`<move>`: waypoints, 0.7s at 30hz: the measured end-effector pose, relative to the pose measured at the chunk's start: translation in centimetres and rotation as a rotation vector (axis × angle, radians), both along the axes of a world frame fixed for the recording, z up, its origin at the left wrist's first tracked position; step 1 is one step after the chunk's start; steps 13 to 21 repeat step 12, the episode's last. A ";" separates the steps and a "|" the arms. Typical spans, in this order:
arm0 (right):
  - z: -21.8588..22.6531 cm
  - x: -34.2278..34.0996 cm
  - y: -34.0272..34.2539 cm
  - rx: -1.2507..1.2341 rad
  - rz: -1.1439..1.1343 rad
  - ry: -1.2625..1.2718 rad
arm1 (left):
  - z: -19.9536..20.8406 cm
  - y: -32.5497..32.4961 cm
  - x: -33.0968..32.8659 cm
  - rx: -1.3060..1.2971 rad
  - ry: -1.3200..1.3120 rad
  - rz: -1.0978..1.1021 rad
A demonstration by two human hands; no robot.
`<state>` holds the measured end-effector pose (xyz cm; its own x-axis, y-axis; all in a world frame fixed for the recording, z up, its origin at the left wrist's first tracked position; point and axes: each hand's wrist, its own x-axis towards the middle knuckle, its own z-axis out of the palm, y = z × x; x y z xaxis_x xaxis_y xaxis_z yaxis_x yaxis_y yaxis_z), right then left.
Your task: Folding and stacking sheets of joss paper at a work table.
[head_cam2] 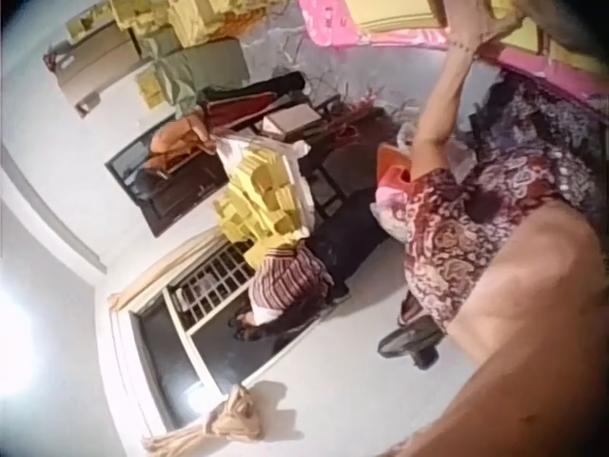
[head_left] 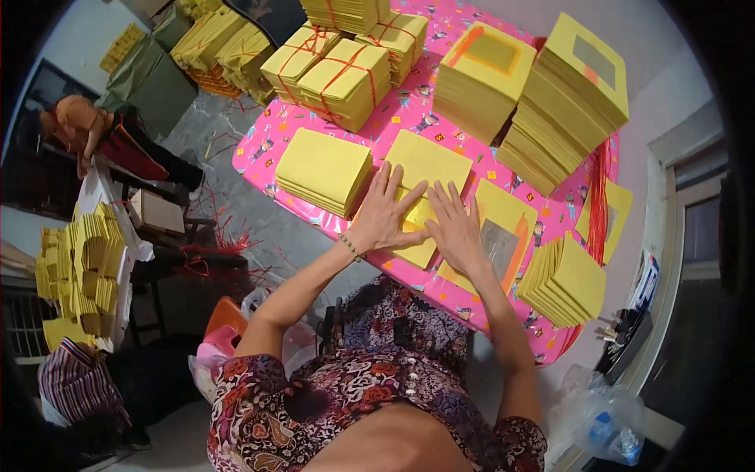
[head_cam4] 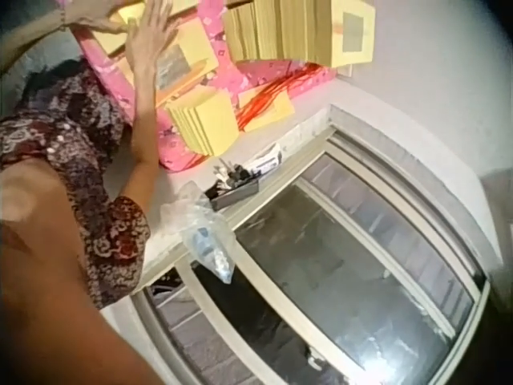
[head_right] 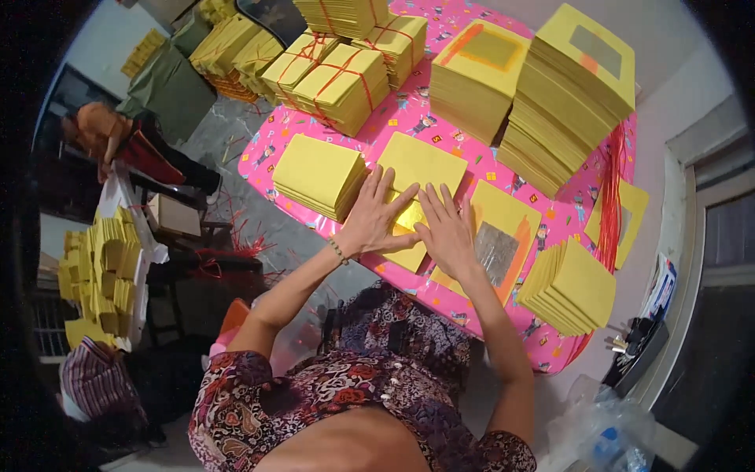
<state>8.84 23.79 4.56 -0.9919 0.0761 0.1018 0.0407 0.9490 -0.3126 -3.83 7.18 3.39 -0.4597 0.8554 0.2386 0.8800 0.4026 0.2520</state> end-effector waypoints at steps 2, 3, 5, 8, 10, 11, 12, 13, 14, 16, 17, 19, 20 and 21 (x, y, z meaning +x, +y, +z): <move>-0.7 -0.1 0.2 0.016 0.007 -0.045 | -0.1 -0.2 -0.3 -0.007 0.031 -0.003; -0.7 -0.1 0.1 0.009 0.014 -0.040 | -0.3 -0.5 -0.4 0.012 0.008 0.000; -0.8 0.1 -0.1 0.008 0.022 -0.041 | -0.6 -1.0 -0.5 0.008 -0.042 0.007; -0.6 0.0 -0.2 -0.004 0.014 -0.067 | -0.6 -1.5 -0.7 -0.001 -0.035 -0.004; 0.0 -0.1 -0.3 0.060 0.024 -0.088 | -0.7 -1.4 -0.7 -0.010 -0.048 0.013; 0.3 -0.3 -0.2 0.090 0.021 -0.118 | -0.8 -1.4 -0.7 0.008 -0.037 0.014; 0.7 -0.4 -0.2 0.118 0.017 -0.151 | -0.9 -1.4 -0.6 0.025 -0.029 0.015; 0.7 -0.4 -0.2 0.118 0.017 -0.151 | -0.9 -1.4 -0.6 0.025 -0.029 0.015; 0.7 -0.4 -0.2 0.118 0.017 -0.151 | -0.9 -1.4 -0.6 0.025 -0.029 0.015; 0.7 -0.4 -0.2 0.118 0.017 -0.151 | -0.9 -1.4 -0.6 0.025 -0.029 0.015; 0.7 -0.4 -0.2 0.118 0.017 -0.151 | -0.9 -1.4 -0.6 0.025 -0.029 0.015; 0.7 -0.4 -0.2 0.118 0.017 -0.151 | -0.9 -1.4 -0.6 0.025 -0.029 0.015; 0.7 -0.4 -0.2 0.118 0.017 -0.151 | -0.9 -1.4 -0.6 0.025 -0.029 0.015; 0.7 -0.4 -0.2 0.118 0.017 -0.151 | -0.9 -1.4 -0.6 0.025 -0.029 0.015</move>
